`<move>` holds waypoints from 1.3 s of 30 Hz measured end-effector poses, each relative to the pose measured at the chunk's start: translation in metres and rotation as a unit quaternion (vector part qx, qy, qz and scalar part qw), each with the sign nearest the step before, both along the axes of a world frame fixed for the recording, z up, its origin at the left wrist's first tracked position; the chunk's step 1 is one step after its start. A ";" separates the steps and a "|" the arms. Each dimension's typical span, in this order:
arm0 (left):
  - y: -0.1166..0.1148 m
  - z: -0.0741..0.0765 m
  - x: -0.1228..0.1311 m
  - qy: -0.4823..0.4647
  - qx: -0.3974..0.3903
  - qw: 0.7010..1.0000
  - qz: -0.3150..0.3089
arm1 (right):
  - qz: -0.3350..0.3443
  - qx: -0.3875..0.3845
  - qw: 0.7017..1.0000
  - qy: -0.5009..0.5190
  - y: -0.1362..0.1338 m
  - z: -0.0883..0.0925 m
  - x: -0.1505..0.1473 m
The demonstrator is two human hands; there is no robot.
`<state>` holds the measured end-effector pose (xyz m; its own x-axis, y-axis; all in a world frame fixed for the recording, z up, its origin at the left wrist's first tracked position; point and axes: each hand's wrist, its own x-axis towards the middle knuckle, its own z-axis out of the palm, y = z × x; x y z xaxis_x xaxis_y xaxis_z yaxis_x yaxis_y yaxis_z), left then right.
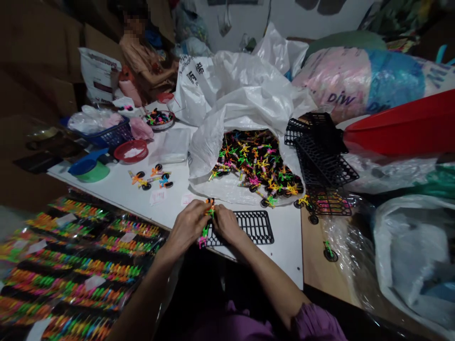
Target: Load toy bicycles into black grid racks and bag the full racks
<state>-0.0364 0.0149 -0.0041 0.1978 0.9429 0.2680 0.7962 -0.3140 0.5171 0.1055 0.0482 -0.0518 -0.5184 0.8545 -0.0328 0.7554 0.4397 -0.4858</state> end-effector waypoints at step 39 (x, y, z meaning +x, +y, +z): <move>-0.015 0.000 0.006 0.094 0.072 0.993 -0.008 | -0.048 0.033 0.991 -0.124 0.068 0.025 0.040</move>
<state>-0.0300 -0.0002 -0.0039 0.2712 0.8939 0.3569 0.8690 -0.3868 0.3085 0.1458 0.1162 -0.0264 -0.4169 0.9043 -0.0918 0.8883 0.3839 -0.2519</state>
